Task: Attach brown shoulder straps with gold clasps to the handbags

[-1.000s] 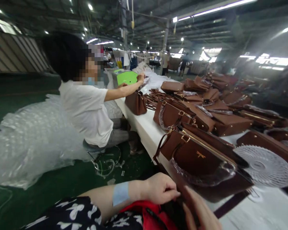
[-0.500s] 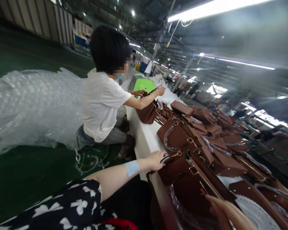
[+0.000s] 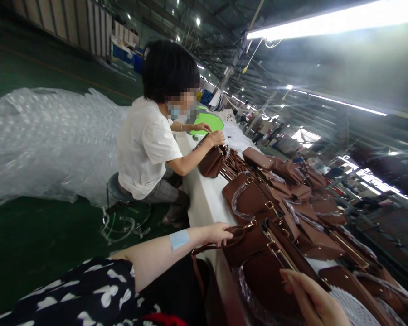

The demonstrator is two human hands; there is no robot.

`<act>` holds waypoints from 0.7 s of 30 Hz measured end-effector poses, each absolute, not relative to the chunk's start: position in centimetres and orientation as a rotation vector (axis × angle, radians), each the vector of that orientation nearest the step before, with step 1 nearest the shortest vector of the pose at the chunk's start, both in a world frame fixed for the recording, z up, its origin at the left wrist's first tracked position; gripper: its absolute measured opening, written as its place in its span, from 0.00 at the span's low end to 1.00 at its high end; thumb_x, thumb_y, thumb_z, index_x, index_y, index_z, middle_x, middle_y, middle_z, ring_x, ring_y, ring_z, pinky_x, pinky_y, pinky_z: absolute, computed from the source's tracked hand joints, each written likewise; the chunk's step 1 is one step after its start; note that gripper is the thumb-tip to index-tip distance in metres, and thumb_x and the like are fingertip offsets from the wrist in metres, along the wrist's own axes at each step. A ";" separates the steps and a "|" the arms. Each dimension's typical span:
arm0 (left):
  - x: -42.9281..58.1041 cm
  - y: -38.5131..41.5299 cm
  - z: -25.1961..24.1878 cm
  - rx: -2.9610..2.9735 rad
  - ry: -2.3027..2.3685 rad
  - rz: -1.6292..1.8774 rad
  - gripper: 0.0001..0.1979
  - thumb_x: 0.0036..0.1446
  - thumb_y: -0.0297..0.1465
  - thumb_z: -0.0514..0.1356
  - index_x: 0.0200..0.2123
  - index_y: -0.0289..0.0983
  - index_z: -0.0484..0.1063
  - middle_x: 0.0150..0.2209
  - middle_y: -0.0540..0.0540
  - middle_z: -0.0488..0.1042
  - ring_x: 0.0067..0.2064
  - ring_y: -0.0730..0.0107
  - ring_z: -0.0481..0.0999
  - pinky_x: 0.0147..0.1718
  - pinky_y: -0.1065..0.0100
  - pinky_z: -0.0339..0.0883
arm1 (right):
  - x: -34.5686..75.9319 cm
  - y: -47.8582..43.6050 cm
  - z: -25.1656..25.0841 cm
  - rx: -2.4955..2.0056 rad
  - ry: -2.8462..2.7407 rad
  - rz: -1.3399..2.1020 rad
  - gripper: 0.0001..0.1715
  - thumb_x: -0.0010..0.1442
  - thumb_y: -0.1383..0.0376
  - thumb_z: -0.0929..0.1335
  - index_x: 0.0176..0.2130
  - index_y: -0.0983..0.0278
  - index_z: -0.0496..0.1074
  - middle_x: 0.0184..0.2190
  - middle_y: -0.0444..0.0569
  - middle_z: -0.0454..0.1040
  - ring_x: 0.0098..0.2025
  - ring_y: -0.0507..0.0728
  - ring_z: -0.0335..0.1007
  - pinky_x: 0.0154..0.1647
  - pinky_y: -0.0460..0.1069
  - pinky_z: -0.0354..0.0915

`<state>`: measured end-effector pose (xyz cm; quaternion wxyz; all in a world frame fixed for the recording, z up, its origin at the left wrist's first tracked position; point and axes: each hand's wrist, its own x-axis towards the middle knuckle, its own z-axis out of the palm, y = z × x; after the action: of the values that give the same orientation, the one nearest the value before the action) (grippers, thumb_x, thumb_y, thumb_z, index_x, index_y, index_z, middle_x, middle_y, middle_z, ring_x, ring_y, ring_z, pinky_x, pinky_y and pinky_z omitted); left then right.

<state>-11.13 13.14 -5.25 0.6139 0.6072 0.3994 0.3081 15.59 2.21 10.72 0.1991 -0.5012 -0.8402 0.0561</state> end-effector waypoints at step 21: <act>-8.0 15.1 -0.8 1.101 0.893 0.912 0.04 0.52 0.25 0.59 0.29 0.35 0.74 0.26 0.53 0.71 0.29 0.75 0.68 0.33 0.72 0.62 | 7.9 14.3 13.5 -1.825 -2.584 -0.032 0.19 0.63 0.58 0.58 0.37 0.56 0.77 0.34 0.49 0.80 0.37 0.61 0.74 0.37 0.51 0.61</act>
<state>-7.97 15.13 -0.79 0.6654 0.4876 0.3955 0.4039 7.90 14.29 13.51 -0.0110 -0.5770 -0.8166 -0.0101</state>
